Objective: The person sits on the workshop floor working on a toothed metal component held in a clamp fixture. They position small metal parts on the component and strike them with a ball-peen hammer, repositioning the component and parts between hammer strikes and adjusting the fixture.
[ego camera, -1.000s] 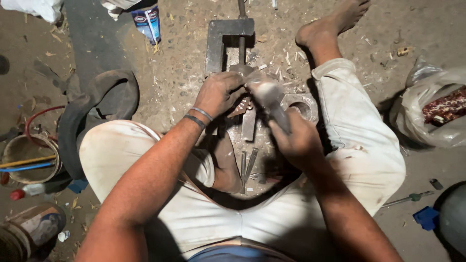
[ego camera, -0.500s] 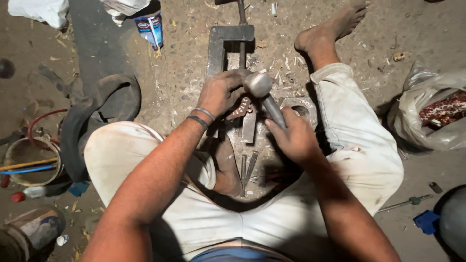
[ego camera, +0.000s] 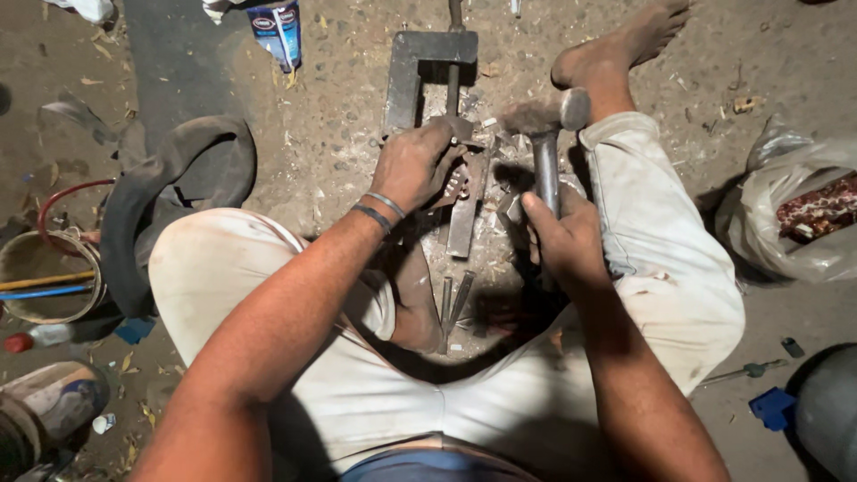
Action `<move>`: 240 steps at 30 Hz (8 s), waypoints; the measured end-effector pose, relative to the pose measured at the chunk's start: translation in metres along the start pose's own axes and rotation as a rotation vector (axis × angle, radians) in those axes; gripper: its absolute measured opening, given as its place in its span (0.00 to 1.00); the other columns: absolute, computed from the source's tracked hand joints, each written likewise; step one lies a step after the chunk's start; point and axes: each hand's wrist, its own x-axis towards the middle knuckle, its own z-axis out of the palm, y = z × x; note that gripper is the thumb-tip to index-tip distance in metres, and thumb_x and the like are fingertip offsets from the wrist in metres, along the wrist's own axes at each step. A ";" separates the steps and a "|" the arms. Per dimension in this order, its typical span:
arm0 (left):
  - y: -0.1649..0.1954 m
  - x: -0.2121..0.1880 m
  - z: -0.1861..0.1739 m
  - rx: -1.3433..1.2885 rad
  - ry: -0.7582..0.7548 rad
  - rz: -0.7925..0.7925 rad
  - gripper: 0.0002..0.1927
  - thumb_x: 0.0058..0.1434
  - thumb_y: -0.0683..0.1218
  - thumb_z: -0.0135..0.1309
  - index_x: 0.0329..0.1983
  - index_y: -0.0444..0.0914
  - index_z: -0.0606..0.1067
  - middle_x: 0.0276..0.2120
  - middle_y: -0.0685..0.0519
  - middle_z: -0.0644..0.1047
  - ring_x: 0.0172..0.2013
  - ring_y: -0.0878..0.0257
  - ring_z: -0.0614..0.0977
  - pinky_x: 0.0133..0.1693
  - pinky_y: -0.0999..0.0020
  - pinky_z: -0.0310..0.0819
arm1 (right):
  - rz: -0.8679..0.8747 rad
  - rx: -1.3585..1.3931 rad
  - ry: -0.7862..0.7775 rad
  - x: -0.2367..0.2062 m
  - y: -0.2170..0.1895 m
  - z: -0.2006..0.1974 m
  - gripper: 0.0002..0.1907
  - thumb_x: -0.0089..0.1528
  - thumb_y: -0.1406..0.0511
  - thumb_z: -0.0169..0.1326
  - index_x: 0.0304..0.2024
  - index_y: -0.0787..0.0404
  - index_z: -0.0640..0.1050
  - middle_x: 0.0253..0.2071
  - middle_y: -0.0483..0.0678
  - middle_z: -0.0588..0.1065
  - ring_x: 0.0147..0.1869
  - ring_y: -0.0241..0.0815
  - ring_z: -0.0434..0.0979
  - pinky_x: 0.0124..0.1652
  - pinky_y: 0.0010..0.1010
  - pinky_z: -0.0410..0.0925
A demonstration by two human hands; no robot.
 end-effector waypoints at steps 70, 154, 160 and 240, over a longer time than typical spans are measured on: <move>-0.019 -0.009 0.005 -0.083 -0.182 0.000 0.10 0.61 0.47 0.62 0.42 0.36 0.82 0.41 0.44 0.82 0.45 0.45 0.83 0.49 0.56 0.78 | -0.652 -0.549 0.042 -0.028 -0.012 0.013 0.12 0.66 0.63 0.58 0.42 0.65 0.72 0.30 0.60 0.75 0.34 0.64 0.77 0.33 0.46 0.70; -0.002 0.003 0.000 -0.163 -0.040 0.075 0.14 0.57 0.45 0.64 0.45 0.35 0.82 0.45 0.43 0.81 0.42 0.44 0.83 0.44 0.56 0.79 | -0.185 -0.503 -0.037 -0.014 -0.008 0.002 0.15 0.64 0.59 0.55 0.40 0.67 0.75 0.27 0.60 0.75 0.30 0.52 0.77 0.35 0.41 0.69; 0.001 -0.002 -0.002 -0.145 -0.110 -0.018 0.10 0.61 0.45 0.66 0.42 0.37 0.82 0.44 0.46 0.81 0.43 0.44 0.83 0.44 0.55 0.78 | -0.175 -0.308 0.010 -0.019 -0.002 0.003 0.16 0.66 0.59 0.53 0.41 0.67 0.75 0.28 0.58 0.75 0.32 0.51 0.75 0.33 0.40 0.69; 0.000 -0.015 0.008 0.084 -0.084 0.147 0.11 0.58 0.44 0.61 0.41 0.33 0.79 0.43 0.44 0.79 0.47 0.46 0.79 0.51 0.54 0.74 | -0.078 -0.076 0.012 -0.024 0.015 -0.013 0.13 0.66 0.61 0.55 0.43 0.66 0.75 0.29 0.40 0.72 0.31 0.29 0.67 0.30 0.25 0.63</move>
